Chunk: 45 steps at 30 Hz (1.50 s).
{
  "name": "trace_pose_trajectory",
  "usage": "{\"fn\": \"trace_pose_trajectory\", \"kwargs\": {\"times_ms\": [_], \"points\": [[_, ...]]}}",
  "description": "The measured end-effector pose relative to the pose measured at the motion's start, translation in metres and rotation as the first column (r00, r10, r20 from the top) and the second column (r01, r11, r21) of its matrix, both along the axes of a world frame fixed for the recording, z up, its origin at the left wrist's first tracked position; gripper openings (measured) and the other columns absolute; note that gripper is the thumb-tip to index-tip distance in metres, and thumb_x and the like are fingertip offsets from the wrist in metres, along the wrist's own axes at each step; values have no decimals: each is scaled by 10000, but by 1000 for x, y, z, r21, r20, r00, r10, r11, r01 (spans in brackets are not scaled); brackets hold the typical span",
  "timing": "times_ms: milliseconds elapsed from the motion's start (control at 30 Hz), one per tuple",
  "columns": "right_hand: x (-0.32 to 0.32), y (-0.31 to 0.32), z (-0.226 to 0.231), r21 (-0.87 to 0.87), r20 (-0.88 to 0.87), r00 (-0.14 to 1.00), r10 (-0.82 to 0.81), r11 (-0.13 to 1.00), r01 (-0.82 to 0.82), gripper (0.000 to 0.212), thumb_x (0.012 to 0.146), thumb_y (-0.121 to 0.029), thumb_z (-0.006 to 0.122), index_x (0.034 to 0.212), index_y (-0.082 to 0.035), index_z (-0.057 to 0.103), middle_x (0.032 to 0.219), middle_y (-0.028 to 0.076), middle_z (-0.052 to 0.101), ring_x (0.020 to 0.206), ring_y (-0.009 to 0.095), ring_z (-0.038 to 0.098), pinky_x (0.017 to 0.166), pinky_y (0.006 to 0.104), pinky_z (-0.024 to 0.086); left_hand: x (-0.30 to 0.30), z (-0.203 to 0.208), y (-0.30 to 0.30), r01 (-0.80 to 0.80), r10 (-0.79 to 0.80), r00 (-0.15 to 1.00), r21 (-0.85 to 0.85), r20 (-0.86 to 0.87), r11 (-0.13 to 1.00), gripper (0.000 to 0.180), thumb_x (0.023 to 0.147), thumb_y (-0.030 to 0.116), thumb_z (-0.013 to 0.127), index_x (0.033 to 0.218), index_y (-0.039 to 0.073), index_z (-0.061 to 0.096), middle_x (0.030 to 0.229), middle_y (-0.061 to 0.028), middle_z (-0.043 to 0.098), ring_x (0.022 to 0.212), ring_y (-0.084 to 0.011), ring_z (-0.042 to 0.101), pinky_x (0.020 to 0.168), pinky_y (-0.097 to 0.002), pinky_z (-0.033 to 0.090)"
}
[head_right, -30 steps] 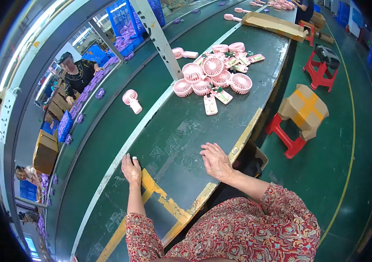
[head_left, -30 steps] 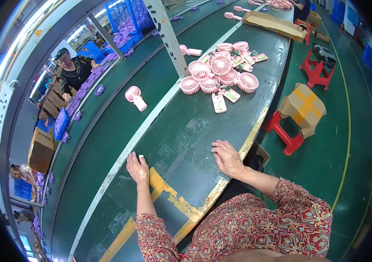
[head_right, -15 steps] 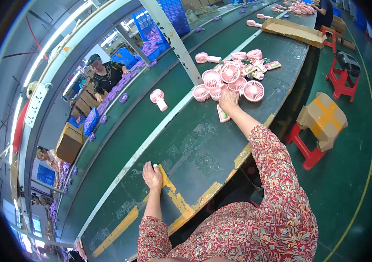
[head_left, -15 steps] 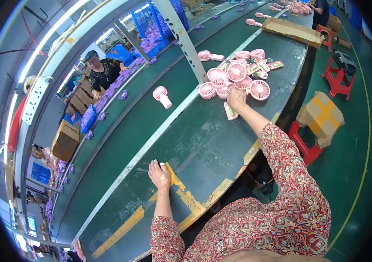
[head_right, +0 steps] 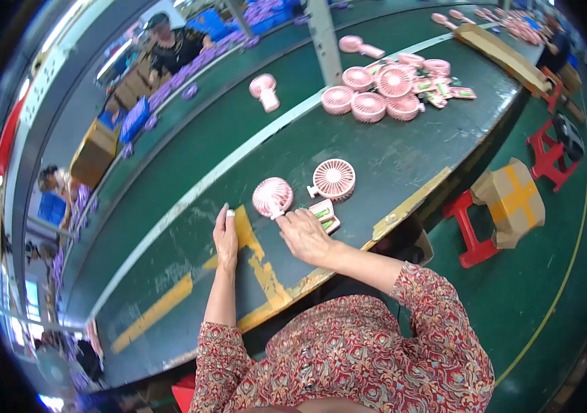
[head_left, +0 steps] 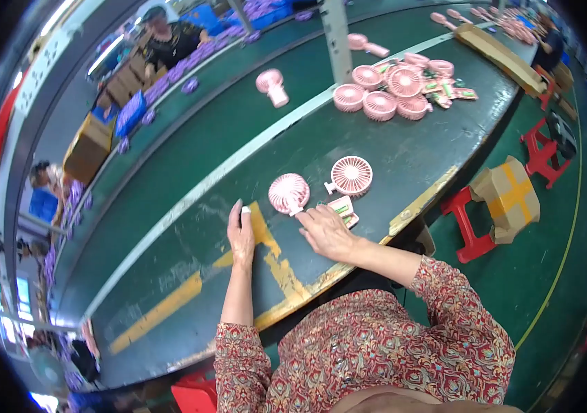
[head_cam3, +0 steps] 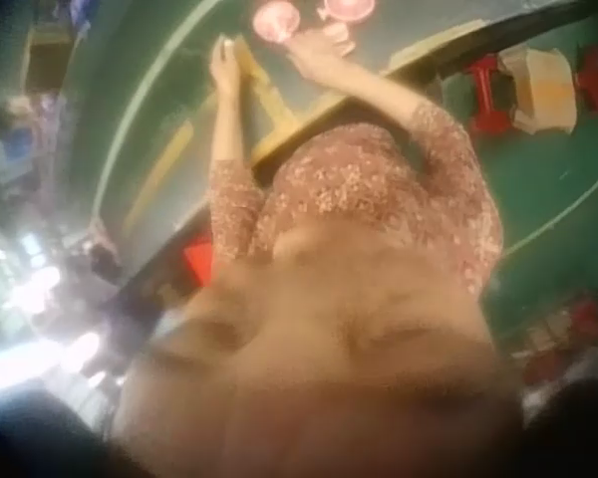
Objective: The person assembles a pink fan by hand, fitting a battery-containing handle to the fan head and pressing a pink plastic cover onto the back. After testing the fan's operation, they place the completed fan onto a pile on the workbench and repeat the process.
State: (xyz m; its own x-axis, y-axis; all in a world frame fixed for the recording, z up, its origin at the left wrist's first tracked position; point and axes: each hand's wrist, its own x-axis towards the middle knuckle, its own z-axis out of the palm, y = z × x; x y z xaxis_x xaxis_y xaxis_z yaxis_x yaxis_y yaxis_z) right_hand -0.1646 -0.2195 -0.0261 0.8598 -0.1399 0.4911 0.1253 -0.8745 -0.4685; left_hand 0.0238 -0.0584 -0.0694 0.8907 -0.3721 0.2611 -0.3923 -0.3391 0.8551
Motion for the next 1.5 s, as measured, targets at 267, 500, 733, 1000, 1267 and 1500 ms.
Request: {"fn": "trace_pose_trajectory", "kwargs": {"times_ms": [267,500,733,1000,1267,1500], "points": [[-30,-6,31,51,79,993,88,994,-92,453,768,-65,641,1186,14,486,1146,212,538,1117,378,493,971,431,399,-69,39,9,173,-196,975,198,103,965,595,780,216,617,1299,-12,434,1381,-253,347,1298,-383,316,1078,-427,265],[-6,-82,17,275,-400,866,-301,862,427,737,779,-404,673,1275,79,420,1178,233,561,1108,331,544,948,367,415,-67,47,3,239,-353,899,387,257,890,651,734,246,689,1299,35,445,1407,-202,327,1304,-385,300,1080,-453,261],[13,-77,34,739,-414,904,110,620,263,628,706,-314,767,1155,65,543,1059,141,636,936,178,613,835,300,475,-68,48,27,214,-330,918,423,222,881,729,653,244,753,1289,39,462,1378,-221,370,1298,-372,328,1095,-439,253],[6,-67,23,985,-130,980,151,130,111,409,834,-159,651,1178,19,521,1074,104,618,939,169,615,825,309,499,-97,41,26,133,-225,947,357,229,925,705,706,275,706,1299,23,418,1369,-230,332,1276,-405,319,1055,-471,301],[11,-32,48,965,35,990,134,-263,1,456,870,-169,621,1254,18,462,1135,140,596,966,209,617,792,322,536,-130,49,49,105,-176,952,272,250,956,719,670,239,698,1279,10,392,1315,-219,358,1222,-395,356,1008,-476,327],[12,-31,62,763,300,954,21,-605,-227,475,948,-202,475,1367,-22,345,1363,155,431,1224,265,456,1029,406,386,-111,39,54,149,-227,939,292,257,945,644,657,219,728,1207,14,466,1234,-220,459,1154,-382,448,975,-441,386]]}}
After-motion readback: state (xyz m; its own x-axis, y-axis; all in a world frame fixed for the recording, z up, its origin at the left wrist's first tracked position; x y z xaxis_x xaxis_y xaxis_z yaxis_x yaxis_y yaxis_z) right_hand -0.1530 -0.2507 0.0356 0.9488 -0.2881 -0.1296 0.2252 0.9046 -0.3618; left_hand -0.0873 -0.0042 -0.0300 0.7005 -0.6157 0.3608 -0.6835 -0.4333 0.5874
